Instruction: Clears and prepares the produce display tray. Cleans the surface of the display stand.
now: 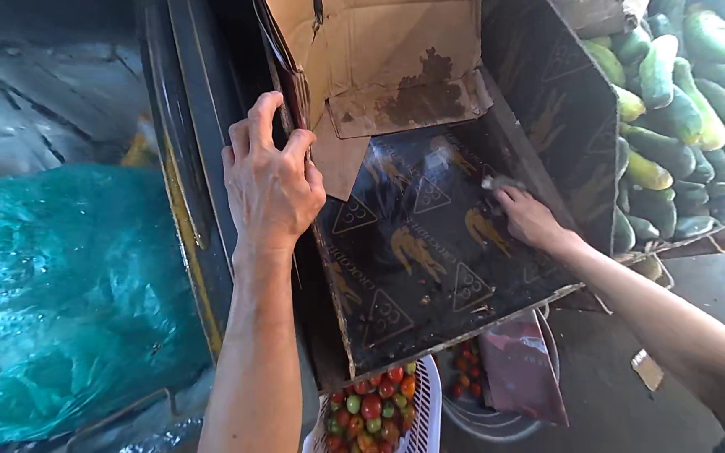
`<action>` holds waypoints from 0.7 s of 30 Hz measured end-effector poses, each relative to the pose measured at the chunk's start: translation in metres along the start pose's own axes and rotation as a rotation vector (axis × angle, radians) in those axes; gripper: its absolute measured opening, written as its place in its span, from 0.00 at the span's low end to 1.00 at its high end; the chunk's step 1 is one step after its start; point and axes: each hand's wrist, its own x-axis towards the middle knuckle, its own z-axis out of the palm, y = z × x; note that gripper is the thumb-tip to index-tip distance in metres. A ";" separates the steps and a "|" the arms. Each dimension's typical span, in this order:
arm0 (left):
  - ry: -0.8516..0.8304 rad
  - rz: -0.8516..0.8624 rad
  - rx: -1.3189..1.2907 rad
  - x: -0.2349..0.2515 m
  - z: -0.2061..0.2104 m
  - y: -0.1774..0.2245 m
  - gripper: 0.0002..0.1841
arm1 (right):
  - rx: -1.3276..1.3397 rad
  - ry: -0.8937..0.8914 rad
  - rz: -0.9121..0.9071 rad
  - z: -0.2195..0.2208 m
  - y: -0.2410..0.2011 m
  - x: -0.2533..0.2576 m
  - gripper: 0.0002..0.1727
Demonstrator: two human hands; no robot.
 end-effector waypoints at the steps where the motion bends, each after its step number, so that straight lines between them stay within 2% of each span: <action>1: -0.003 -0.002 -0.001 0.000 0.000 0.000 0.17 | -0.003 -0.081 0.064 0.000 0.001 -0.025 0.37; 3: -0.002 -0.009 -0.008 -0.001 0.001 0.000 0.17 | -0.025 -0.267 0.215 -0.009 -0.009 -0.055 0.38; 6: -0.007 -0.010 -0.016 -0.001 0.001 0.000 0.18 | -0.043 -0.517 0.463 -0.023 -0.035 -0.063 0.41; 10: -0.023 -0.019 -0.036 0.001 0.000 0.001 0.18 | 0.021 -0.569 0.624 -0.023 -0.033 -0.063 0.40; 13: -0.037 -0.027 -0.030 0.002 -0.001 0.001 0.18 | 0.080 -0.550 0.623 -0.022 -0.060 -0.065 0.40; 16: -0.038 -0.017 -0.027 0.002 -0.001 -0.001 0.18 | 0.177 -0.552 0.516 -0.034 -0.132 -0.072 0.40; 18: -0.044 -0.005 -0.039 0.002 -0.002 -0.001 0.18 | 0.317 -0.524 0.402 -0.043 -0.162 -0.073 0.34; 21: -0.031 -0.001 -0.045 0.003 0.000 -0.001 0.18 | 0.443 -0.302 0.317 -0.061 -0.147 -0.057 0.28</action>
